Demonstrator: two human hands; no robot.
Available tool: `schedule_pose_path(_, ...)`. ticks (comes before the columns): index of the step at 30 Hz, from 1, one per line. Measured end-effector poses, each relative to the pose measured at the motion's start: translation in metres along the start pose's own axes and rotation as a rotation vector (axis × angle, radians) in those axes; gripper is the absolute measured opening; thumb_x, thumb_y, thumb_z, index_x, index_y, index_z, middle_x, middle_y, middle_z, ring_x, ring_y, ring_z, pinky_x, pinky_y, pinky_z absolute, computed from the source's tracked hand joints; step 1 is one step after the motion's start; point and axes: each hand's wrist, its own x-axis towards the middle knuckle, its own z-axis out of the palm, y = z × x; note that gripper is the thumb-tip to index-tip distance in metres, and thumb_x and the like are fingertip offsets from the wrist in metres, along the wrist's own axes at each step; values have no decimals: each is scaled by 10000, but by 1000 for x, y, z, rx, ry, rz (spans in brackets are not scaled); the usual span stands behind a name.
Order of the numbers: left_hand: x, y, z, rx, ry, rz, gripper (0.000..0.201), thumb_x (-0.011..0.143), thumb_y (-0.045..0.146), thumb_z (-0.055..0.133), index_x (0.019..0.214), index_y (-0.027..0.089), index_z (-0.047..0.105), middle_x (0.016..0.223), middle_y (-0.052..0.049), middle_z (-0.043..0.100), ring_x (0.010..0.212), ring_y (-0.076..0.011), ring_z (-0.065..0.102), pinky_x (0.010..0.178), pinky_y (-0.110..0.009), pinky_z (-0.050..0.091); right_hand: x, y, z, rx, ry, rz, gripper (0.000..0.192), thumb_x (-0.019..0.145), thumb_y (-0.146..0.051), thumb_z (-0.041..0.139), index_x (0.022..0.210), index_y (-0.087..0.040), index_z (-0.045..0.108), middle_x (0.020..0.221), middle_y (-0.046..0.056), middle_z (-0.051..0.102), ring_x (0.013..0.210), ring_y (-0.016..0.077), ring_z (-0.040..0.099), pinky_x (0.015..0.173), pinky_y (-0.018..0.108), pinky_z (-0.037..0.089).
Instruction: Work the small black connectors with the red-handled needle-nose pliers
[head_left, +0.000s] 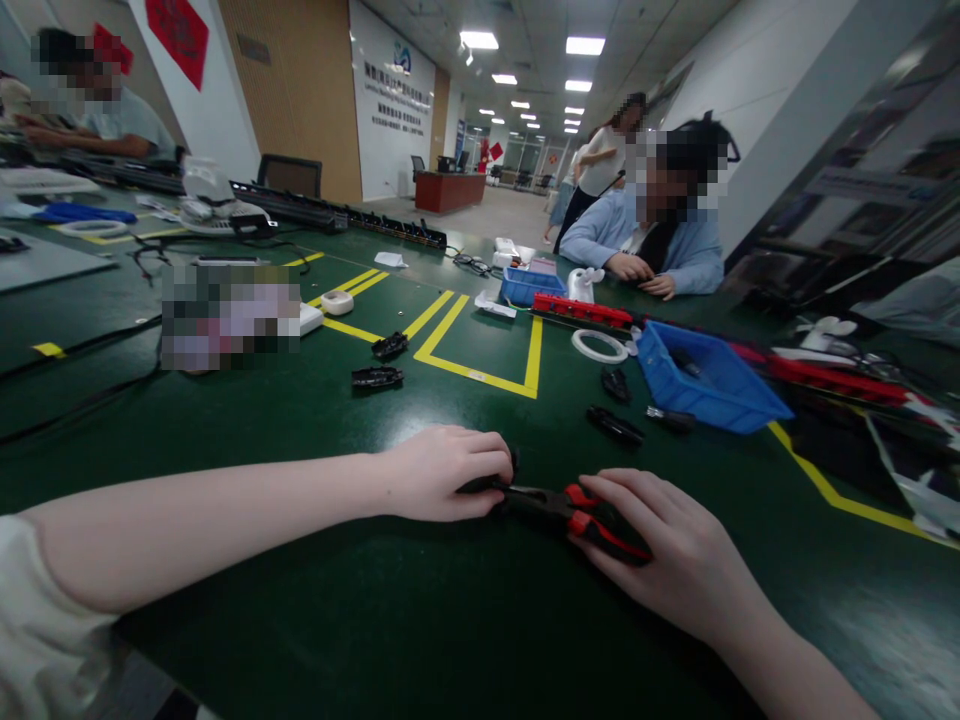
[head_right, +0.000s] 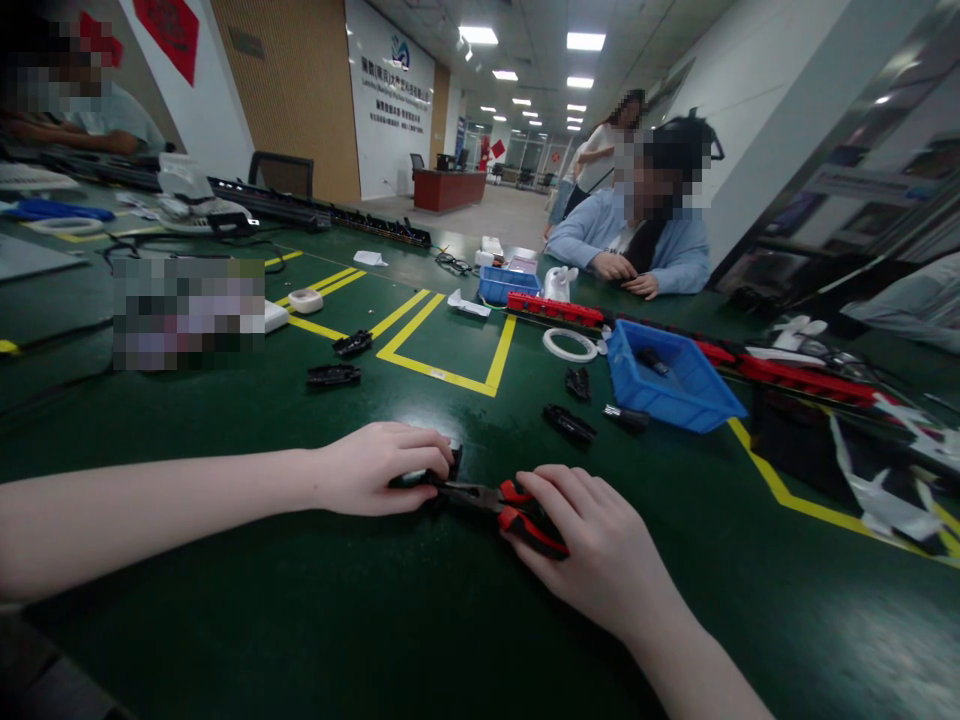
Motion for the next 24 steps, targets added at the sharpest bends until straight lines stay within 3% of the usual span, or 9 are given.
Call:
schedule_pose_path(10, -1, -1, 1, 11, -17, 1, 80, 966, 240, 540, 1013, 182, 570, 1146, -64, 647, 1028, -208, 659, 886, -318, 518, 1, -4, -1, 89, -49, 50, 345, 856, -310, 642, 1168, -168, 607, 1043, 115, 697, 858, 215, 702, 721, 335, 599)
schedule_pose_path(24, 2, 0, 0, 47, -51, -21, 105, 1014, 231, 484, 1016, 175, 573, 1111, -80, 642, 1051, -230, 647, 892, -340, 527, 7, -12, -8, 248, -206, 243, 308, 867, -364, 637, 1143, -228, 630, 1027, 53, 690, 832, 178, 706, 698, 288, 596)
